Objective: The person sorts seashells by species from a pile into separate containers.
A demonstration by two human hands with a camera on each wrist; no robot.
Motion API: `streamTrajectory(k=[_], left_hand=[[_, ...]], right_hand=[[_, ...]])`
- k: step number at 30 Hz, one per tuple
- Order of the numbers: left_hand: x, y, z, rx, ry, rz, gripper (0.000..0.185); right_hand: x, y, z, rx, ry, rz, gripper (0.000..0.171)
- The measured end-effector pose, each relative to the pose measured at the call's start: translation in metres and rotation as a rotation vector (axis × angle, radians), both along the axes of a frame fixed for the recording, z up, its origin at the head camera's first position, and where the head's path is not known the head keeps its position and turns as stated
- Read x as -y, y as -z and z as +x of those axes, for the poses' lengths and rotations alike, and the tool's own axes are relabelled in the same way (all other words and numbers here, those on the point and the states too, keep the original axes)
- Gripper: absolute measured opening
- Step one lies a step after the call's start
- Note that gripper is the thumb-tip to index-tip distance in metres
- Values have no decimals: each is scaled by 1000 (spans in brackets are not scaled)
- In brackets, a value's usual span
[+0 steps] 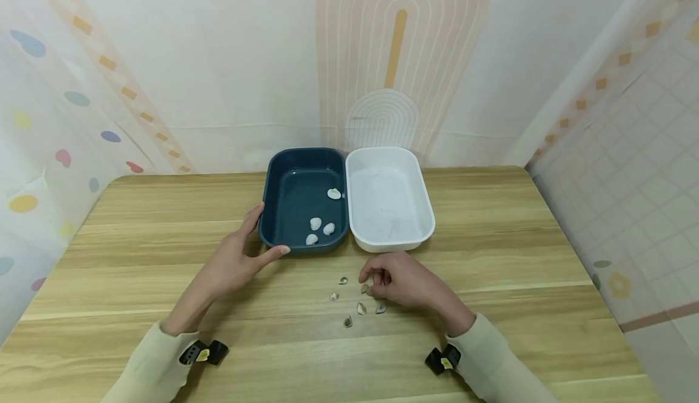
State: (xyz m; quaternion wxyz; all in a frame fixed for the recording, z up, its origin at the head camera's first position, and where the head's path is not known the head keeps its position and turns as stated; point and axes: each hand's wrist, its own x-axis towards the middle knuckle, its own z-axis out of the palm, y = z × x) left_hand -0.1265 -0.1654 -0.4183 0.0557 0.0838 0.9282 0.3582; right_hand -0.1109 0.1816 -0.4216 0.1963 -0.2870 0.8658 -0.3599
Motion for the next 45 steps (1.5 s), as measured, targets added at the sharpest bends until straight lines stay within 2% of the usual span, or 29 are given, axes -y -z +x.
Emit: streamTrajectory(k=[11, 22, 33, 38, 45], left_hand=[[2, 1, 0, -9, -5, 0, 114], [3, 2, 1, -14, -9, -2, 111], [1, 5, 3, -12, -9, 13, 111], [0, 5, 3, -9, -8, 16, 110], [0, 3, 3, 1, -15, 15, 109]], right_hand=[[2, 0, -2, -10, -20, 37, 10], [5, -10, 3, -54, -65, -25, 8], [0, -26, 8, -79, -12, -54, 14], [-7, -32, 6, -89, 24, -51, 17], [-15, -42, 0, -150, 50, -46, 18]])
